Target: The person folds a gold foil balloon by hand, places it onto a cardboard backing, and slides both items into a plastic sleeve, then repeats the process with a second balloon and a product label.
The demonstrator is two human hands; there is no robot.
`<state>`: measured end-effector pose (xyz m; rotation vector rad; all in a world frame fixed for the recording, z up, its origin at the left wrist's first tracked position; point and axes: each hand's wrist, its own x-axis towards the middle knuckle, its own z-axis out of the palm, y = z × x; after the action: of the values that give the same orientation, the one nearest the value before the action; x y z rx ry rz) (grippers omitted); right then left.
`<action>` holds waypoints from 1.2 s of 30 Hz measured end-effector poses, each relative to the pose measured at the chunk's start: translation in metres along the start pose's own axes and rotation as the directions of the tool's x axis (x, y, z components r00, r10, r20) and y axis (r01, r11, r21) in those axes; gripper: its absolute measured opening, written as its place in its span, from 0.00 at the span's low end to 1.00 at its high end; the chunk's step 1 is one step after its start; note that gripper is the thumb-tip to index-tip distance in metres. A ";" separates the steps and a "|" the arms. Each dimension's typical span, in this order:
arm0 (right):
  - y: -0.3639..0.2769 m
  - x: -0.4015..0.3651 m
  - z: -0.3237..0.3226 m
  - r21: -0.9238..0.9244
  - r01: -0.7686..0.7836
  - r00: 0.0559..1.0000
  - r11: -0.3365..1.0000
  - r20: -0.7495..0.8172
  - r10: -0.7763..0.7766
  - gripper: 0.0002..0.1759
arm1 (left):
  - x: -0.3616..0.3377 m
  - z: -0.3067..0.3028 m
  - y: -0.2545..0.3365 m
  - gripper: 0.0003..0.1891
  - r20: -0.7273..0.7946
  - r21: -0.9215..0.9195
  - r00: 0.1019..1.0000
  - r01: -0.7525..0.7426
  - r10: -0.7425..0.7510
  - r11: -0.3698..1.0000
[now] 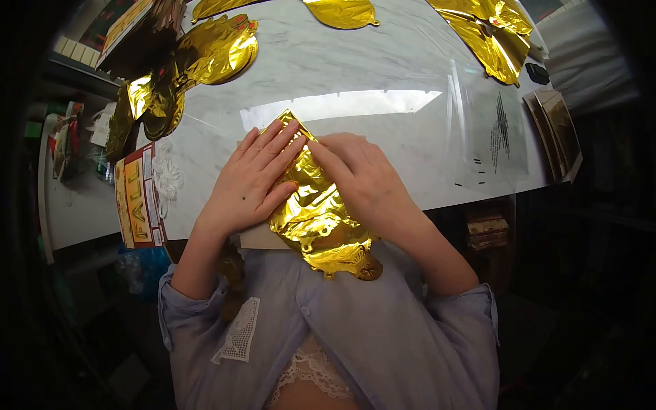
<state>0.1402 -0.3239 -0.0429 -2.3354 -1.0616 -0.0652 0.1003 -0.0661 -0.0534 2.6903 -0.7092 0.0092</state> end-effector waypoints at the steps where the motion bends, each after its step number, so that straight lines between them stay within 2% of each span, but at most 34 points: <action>1: 0.001 0.005 0.000 -0.024 0.112 0.994 0.993 -0.014 -0.113 0.34 | 0.000 0.001 -0.001 0.35 -0.001 0.002 1.000 0.004 -0.004 1.000; 2: 0.000 0.008 0.000 -0.021 0.117 0.993 0.993 -0.013 -0.117 0.34 | -0.001 0.003 -0.003 0.36 -0.012 0.022 1.000 -0.013 0.013 1.000; 4: -0.002 0.012 -0.001 -0.037 0.137 0.976 0.990 0.177 -0.129 0.40 | -0.002 0.005 -0.004 0.38 -0.025 0.046 0.999 -0.025 0.026 0.999; 5: 0.000 0.014 0.002 -0.035 0.144 0.975 0.989 0.176 -0.135 0.40 | -0.002 0.005 -0.003 0.40 -0.040 -0.010 0.999 -0.001 0.000 1.000; 7: 0.008 0.012 0.010 -0.012 0.110 0.951 0.994 0.291 -0.102 0.42 | -0.003 0.007 -0.004 0.42 -0.058 -0.066 0.998 0.028 -0.032 0.997; 9: 0.012 0.011 0.014 -0.045 0.132 0.948 0.990 0.299 -0.112 0.41 | -0.004 0.010 -0.006 0.46 -0.070 -0.116 0.997 0.020 -0.029 0.993; 13: 0.013 0.010 0.016 -0.100 0.161 0.945 0.982 0.303 -0.124 0.40 | -0.002 0.003 -0.009 0.48 -0.047 -0.150 0.998 0.026 -0.034 0.988; 15: 0.014 0.009 0.016 -0.101 0.172 0.947 0.980 0.291 -0.136 0.40 | -0.003 -0.005 -0.015 0.45 -0.084 -0.404 0.996 -0.010 -0.026 0.915; 16: 0.014 0.009 0.016 -0.102 0.178 0.949 0.979 0.279 -0.143 0.39 | -0.007 -0.012 -0.018 0.45 -0.089 -0.399 0.996 -0.009 -0.029 0.917; 18: 0.014 0.010 0.016 -0.095 0.179 0.950 0.979 0.276 -0.147 0.39 | -0.022 -0.033 -0.025 0.41 -0.332 -0.467 0.938 -0.074 -0.097 0.881; 20: 0.013 0.009 0.016 -0.082 0.177 0.950 0.981 0.274 -0.148 0.39 | -0.050 -0.057 -0.023 0.36 -0.439 -0.492 0.872 -0.031 -0.217 0.870; 22: 0.013 0.010 0.015 -0.083 0.171 0.951 0.982 0.274 -0.142 0.39 | -0.092 -0.069 -0.022 0.35 -0.428 -0.428 0.820 0.188 -0.381 0.884; 24: 0.013 0.010 0.015 -0.078 0.173 0.950 0.982 0.277 -0.146 0.40 | -0.137 -0.074 -0.020 0.37 -0.383 -0.248 0.764 0.456 -0.519 0.855; 25: 0.013 0.011 0.015 -0.076 0.169 0.948 0.983 0.284 -0.141 0.40 | -0.161 -0.069 -0.021 0.37 -0.386 -0.237 0.760 0.466 -0.523 0.853; 27: 0.012 0.010 0.014 -0.086 0.176 0.947 0.981 0.288 -0.144 0.40 | -0.205 -0.054 -0.021 0.37 -0.392 -0.107 0.626 0.697 -0.674 0.709; 28: 0.012 0.010 0.014 -0.109 0.173 0.945 0.979 0.297 -0.133 0.40 | -0.215 -0.051 -0.013 0.37 -0.396 -0.096 0.618 0.708 -0.679 0.700; 30: 0.011 0.011 0.014 -0.098 0.172 0.944 0.980 0.301 -0.136 0.40 | -0.221 -0.040 0.004 0.34 -0.508 -0.179 0.540 0.696 -0.671 0.695; 31: 0.011 0.011 0.013 -0.098 0.169 0.944 0.981 0.301 -0.132 0.40 | -0.219 -0.031 0.008 0.30 -0.574 -0.156 0.546 0.658 -0.610 0.736; 32: 0.010 0.011 0.012 -0.102 0.165 0.944 0.981 0.305 -0.127 0.41 | -0.212 -0.026 0.014 0.30 -0.576 -0.162 0.540 0.660 -0.614 0.733; 34: 0.011 0.011 0.012 -0.103 0.172 0.942 0.980 0.308 -0.133 0.41 | -0.187 -0.019 0.022 0.27 -0.557 -0.046 0.713 0.486 -0.426 0.873; 36: 0.012 0.011 0.014 -0.102 0.177 0.941 0.979 0.309 -0.138 0.41 | -0.155 -0.020 0.017 0.25 -0.497 -0.086 0.814 0.299 -0.301 0.950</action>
<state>0.1536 -0.3158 -0.0579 -2.4218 -1.4315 0.1729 -0.0415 0.0010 -0.0435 2.5872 -0.1157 0.6104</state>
